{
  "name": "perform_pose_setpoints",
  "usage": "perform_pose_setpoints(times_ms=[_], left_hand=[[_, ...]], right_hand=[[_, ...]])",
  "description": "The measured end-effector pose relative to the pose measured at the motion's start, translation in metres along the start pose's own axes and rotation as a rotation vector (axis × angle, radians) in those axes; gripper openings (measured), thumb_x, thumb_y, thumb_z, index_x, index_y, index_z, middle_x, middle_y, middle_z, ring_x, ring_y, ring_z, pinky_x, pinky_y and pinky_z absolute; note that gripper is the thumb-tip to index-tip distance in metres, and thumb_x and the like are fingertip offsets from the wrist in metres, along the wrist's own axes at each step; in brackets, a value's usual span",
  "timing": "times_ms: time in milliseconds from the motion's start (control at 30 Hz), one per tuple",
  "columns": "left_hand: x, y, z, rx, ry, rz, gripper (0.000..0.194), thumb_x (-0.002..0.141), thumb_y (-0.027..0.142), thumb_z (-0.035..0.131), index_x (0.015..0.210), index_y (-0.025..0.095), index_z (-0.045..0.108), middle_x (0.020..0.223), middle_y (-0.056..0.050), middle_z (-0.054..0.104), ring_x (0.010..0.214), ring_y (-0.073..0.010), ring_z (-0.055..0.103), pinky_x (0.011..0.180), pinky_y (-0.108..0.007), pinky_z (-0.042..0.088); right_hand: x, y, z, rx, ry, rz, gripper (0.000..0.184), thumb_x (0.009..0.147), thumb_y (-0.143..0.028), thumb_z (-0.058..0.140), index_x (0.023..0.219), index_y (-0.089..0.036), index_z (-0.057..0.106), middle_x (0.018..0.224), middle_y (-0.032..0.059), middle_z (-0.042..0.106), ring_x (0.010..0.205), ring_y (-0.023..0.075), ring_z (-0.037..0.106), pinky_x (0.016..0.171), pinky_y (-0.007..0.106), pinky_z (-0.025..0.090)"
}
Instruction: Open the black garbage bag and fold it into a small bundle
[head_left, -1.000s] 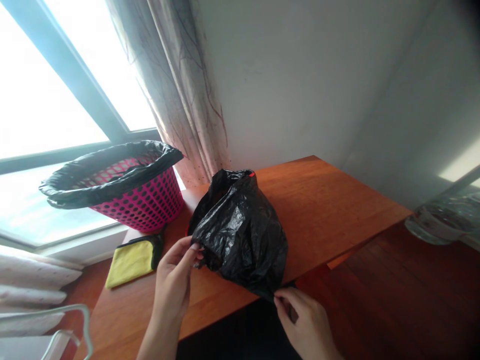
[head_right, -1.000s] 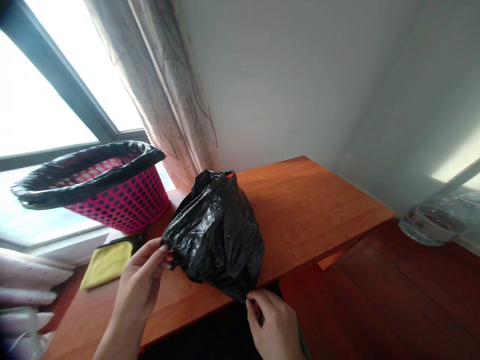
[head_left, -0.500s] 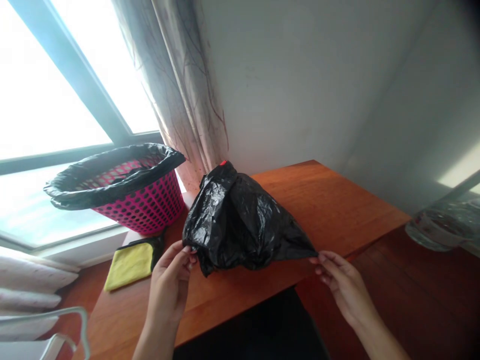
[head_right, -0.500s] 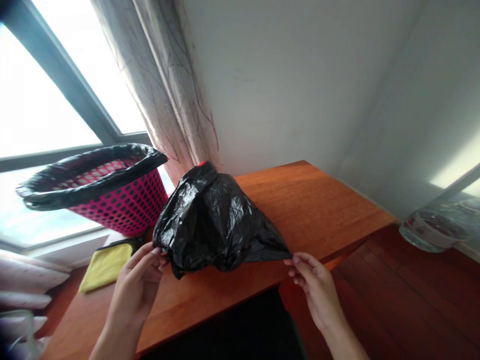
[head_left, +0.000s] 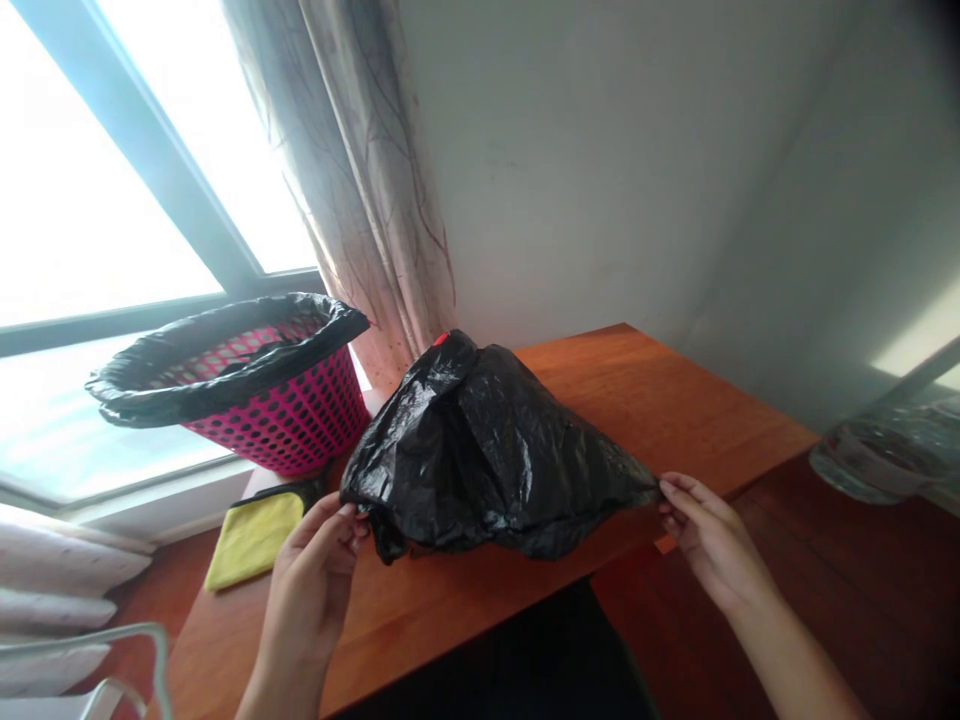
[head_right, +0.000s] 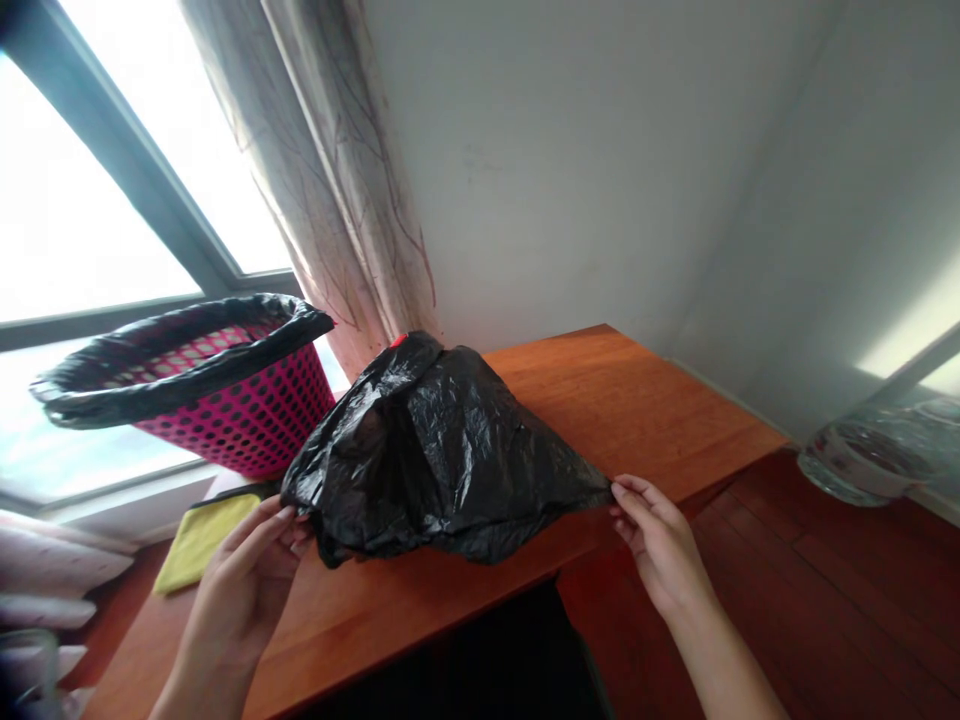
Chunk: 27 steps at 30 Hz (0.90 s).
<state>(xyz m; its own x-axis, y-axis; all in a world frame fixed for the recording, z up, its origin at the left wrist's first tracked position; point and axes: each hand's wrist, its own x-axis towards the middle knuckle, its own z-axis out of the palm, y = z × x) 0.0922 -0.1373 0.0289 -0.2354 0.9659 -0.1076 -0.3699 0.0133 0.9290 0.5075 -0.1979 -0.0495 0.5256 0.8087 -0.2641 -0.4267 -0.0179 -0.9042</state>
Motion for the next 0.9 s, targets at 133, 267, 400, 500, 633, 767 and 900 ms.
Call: perform_pose_setpoints(times_ms=[133, 267, 400, 500, 633, 767, 900], left_hand=[[0.009, 0.002, -0.005, -0.014, 0.016, 0.028, 0.032, 0.06, 0.025, 0.087, 0.087, 0.016, 0.073, 0.073, 0.0, 0.066, 0.063, -0.0085, 0.055, 0.057, -0.015, 0.049], [0.018, 0.006, -0.007, -0.029, 0.051, 0.049, 0.034, 0.056, 0.024, 0.088, 0.086, 0.015, 0.074, 0.075, 0.001, 0.068, 0.062, -0.0085, 0.057, 0.057, -0.015, 0.05], [0.021, 0.009, -0.008, -0.024, 0.054, 0.059, 0.035, 0.056, 0.023, 0.088, 0.086, 0.015, 0.074, 0.074, 0.0, 0.068, 0.062, -0.0087, 0.058, 0.057, -0.015, 0.051], [0.019, 0.01, -0.008, -0.008, 0.051, 0.058, 0.033, 0.057, 0.023, 0.087, 0.086, 0.014, 0.075, 0.074, 0.0, 0.068, 0.061, -0.0085, 0.057, 0.056, -0.015, 0.05], [0.017, 0.013, -0.006, 0.0, 0.049, 0.066, 0.03, 0.058, 0.023, 0.086, 0.086, 0.014, 0.075, 0.072, 0.0, 0.067, 0.06, -0.0083, 0.056, 0.054, -0.015, 0.049], [0.017, 0.015, -0.003, -0.001, 0.036, 0.068, 0.028, 0.058, 0.022, 0.085, 0.084, 0.014, 0.075, 0.071, 0.0, 0.067, 0.061, -0.0082, 0.057, 0.055, -0.015, 0.049], [0.016, 0.019, -0.001, 0.003, 0.037, 0.077, 0.028, 0.058, 0.021, 0.085, 0.084, 0.014, 0.075, 0.072, -0.001, 0.067, 0.06, -0.009, 0.057, 0.054, -0.016, 0.049]], right_hand=[[0.017, -0.021, -0.008, 0.014, 0.059, -0.093, 0.038, 0.056, -0.03, 0.092, 0.088, -0.022, 0.072, 0.081, -0.0014, 0.067, 0.062, 0.0086, 0.061, 0.051, 0.014, 0.052], [0.034, -0.046, -0.017, 0.025, 0.092, -0.161, 0.039, 0.052, -0.029, 0.093, 0.085, -0.021, 0.073, 0.079, -0.0021, 0.065, 0.062, 0.0066, 0.059, 0.051, 0.011, 0.05], [0.045, -0.061, -0.029, 0.027, 0.115, -0.212, 0.037, 0.051, -0.027, 0.093, 0.083, -0.021, 0.074, 0.081, -0.001, 0.065, 0.065, 0.0071, 0.059, 0.052, 0.011, 0.051], [0.046, -0.066, -0.036, 0.0, 0.109, -0.243, 0.035, 0.054, -0.028, 0.091, 0.084, -0.022, 0.074, 0.082, -0.0003, 0.065, 0.065, 0.0076, 0.058, 0.051, 0.011, 0.051], [0.042, -0.069, -0.042, -0.026, 0.106, -0.266, 0.037, 0.054, -0.029, 0.092, 0.086, -0.023, 0.075, 0.083, -0.0002, 0.065, 0.068, 0.0084, 0.059, 0.052, 0.011, 0.052], [0.039, -0.073, -0.044, -0.068, 0.114, -0.271, 0.036, 0.054, -0.032, 0.092, 0.086, -0.026, 0.076, 0.084, 0.0007, 0.065, 0.069, 0.0105, 0.058, 0.049, 0.013, 0.052], [0.036, -0.082, -0.042, -0.102, 0.119, -0.296, 0.034, 0.054, -0.035, 0.092, 0.084, -0.029, 0.076, 0.085, 0.003, 0.064, 0.07, 0.013, 0.057, 0.046, 0.015, 0.051]])
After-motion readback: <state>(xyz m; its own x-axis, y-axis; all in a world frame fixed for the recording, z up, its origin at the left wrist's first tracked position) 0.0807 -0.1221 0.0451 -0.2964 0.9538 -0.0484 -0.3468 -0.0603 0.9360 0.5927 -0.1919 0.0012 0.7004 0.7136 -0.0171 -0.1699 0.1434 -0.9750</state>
